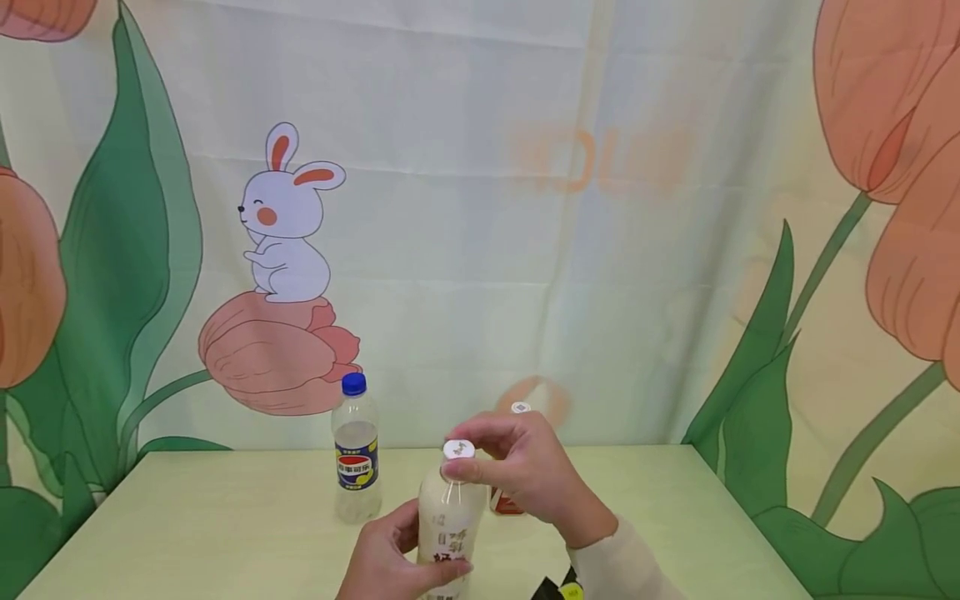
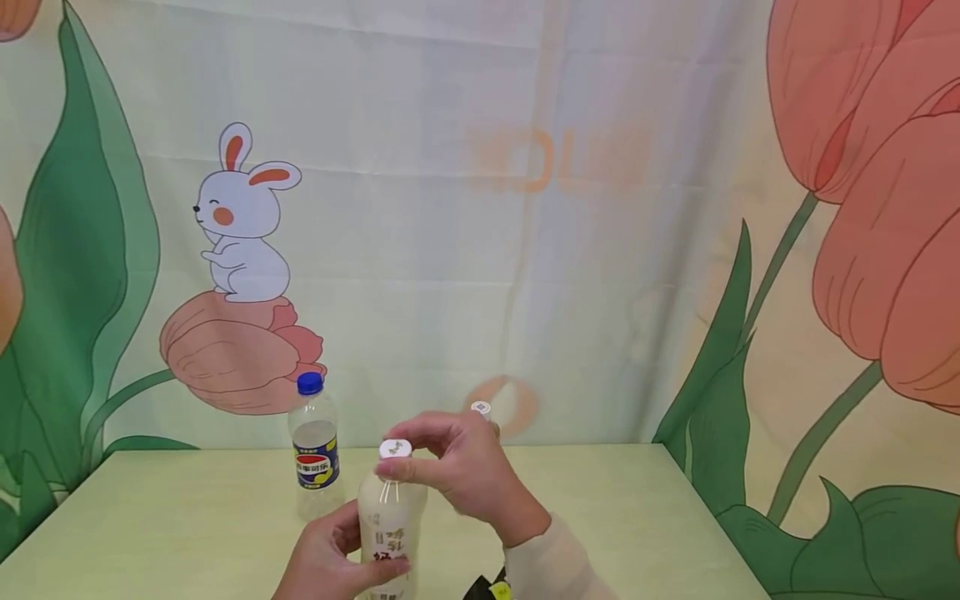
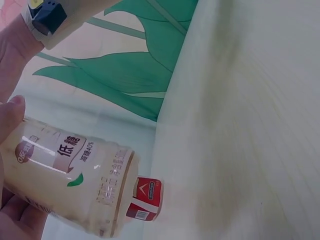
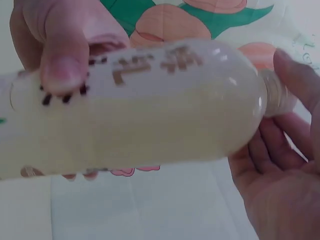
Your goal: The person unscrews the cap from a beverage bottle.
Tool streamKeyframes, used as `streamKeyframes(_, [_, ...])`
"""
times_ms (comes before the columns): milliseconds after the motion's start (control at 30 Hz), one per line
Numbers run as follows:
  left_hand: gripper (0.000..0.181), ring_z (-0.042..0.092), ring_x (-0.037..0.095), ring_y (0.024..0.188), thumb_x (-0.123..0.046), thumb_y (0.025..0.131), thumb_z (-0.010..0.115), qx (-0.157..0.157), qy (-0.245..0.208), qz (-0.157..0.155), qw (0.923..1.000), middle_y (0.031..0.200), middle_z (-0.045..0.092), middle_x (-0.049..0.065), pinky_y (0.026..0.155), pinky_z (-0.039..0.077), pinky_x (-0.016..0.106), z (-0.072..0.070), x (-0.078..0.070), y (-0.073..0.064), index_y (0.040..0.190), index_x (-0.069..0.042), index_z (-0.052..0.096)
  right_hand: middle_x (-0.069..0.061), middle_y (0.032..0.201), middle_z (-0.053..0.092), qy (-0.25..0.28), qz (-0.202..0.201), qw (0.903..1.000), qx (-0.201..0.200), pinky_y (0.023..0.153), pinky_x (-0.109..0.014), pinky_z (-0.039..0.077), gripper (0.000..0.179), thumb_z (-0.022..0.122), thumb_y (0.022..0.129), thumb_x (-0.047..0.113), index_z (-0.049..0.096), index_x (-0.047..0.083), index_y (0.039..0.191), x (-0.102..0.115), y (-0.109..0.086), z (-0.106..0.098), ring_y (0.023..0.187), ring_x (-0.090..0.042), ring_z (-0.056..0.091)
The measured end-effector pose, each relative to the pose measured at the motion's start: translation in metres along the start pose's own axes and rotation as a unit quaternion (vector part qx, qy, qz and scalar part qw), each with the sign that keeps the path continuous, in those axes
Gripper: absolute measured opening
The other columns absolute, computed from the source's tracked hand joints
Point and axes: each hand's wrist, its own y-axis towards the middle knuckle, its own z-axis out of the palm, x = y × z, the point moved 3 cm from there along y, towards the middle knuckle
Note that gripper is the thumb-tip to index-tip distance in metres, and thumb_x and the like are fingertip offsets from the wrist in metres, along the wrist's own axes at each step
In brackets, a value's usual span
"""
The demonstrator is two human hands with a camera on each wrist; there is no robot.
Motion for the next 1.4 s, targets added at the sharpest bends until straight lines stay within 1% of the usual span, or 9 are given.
streamKeyframes(167, [0.067,0.072,0.021,0.109,-0.033,0.072,0.094,0.023,-0.024,0.008,0.9994,0.121,0.075,0.007,0.105,0.055,0.052,0.001,0.001,0.000,0.129,-0.010,0.067,0.001,0.096,0.073,0.037,-0.046,0.9960,0.067,0.075,-0.023,0.059,0.024,0.081,0.087,0.010,0.074,-0.004,0.105,-0.006,0.005,-0.003,0.082,-0.009,0.068])
streamKeyframes(267, [0.067,0.072,0.022,0.110,-0.032,0.073,0.094,0.021,-0.039,0.006,0.9990,0.122,0.074,0.008,0.104,0.056,0.049,0.003,-0.001,0.000,0.129,-0.010,0.066,0.002,0.096,0.074,0.039,-0.044,0.9962,0.065,0.071,-0.021,0.058,0.023,0.079,0.090,0.011,0.073,-0.004,0.107,-0.010,0.007,-0.003,0.080,-0.008,0.067])
streamKeyframes(433, [0.079,0.071,0.023,0.112,-0.046,0.067,0.095,-0.021,-0.027,-0.021,0.9992,0.125,0.073,0.006,0.101,0.058,0.048,0.007,-0.003,0.002,0.132,-0.013,0.065,0.002,0.095,0.075,0.021,0.026,0.9984,-0.046,0.075,-0.025,0.061,0.026,0.084,0.085,0.015,0.076,0.005,0.108,-0.009,0.004,0.002,0.081,-0.012,0.071])
streamKeyframes(567, [0.081,0.071,0.024,0.112,-0.049,0.064,0.095,-0.049,-0.003,-0.040,0.9980,0.125,0.074,0.005,0.100,0.058,0.050,0.007,-0.002,0.003,0.131,-0.014,0.065,-0.001,0.094,0.076,-0.027,0.081,0.9868,-0.137,0.060,-0.025,0.056,0.030,0.092,0.076,0.023,0.077,0.017,0.101,-0.002,-0.001,0.010,0.082,-0.018,0.071])
streamKeyframes(767, [0.080,0.071,0.023,0.110,-0.049,0.064,0.096,-0.049,-0.008,-0.038,0.9980,0.124,0.074,0.005,0.099,0.059,0.050,0.008,-0.004,0.002,0.130,-0.014,0.066,0.000,0.089,0.077,-0.059,0.088,0.9799,-0.169,0.047,-0.022,0.048,0.025,0.092,0.076,0.028,0.079,0.021,0.096,0.004,-0.006,0.014,0.079,-0.015,0.066])
streamKeyframes(900, [0.080,0.072,0.021,0.109,-0.049,0.064,0.096,-0.035,-0.015,-0.023,0.9990,0.122,0.075,0.005,0.100,0.059,0.047,0.007,-0.004,0.002,0.129,-0.014,0.066,0.000,0.089,0.075,-0.046,0.086,0.9837,-0.151,0.040,-0.022,0.043,0.022,0.091,0.077,0.028,0.081,0.021,0.096,0.003,-0.006,0.010,0.077,-0.014,0.060])
streamKeyframes(1000, [0.080,0.072,0.021,0.109,-0.049,0.065,0.095,-0.015,-0.021,-0.013,0.9996,0.122,0.075,0.005,0.101,0.058,0.047,0.006,-0.004,0.003,0.130,-0.013,0.066,0.001,0.091,0.074,-0.021,0.076,0.9891,-0.124,0.049,-0.023,0.051,0.023,0.090,0.079,0.022,0.081,0.014,0.099,0.001,-0.005,0.006,0.079,-0.012,0.063])
streamKeyframes(1133, [0.078,0.071,0.023,0.113,-0.046,0.069,0.094,0.012,-0.022,-0.010,0.9996,0.126,0.073,0.006,0.104,0.056,0.052,0.004,-0.002,0.004,0.133,-0.012,0.065,0.002,0.097,0.075,0.018,0.034,0.9976,-0.057,0.075,-0.024,0.060,0.024,0.086,0.082,0.011,0.078,0.002,0.103,-0.002,-0.002,0.001,0.084,-0.011,0.069])
streamKeyframes(1400, [0.064,0.071,0.022,0.111,-0.030,0.075,0.093,0.063,-0.044,0.013,0.9970,0.122,0.075,0.008,0.106,0.055,0.052,0.004,-0.002,0.003,0.130,-0.009,0.067,-0.001,0.101,0.075,0.073,-0.026,0.9937,0.082,0.071,-0.021,0.058,0.023,0.077,0.088,0.003,0.072,-0.010,0.107,-0.007,0.004,-0.005,0.084,-0.010,0.069])
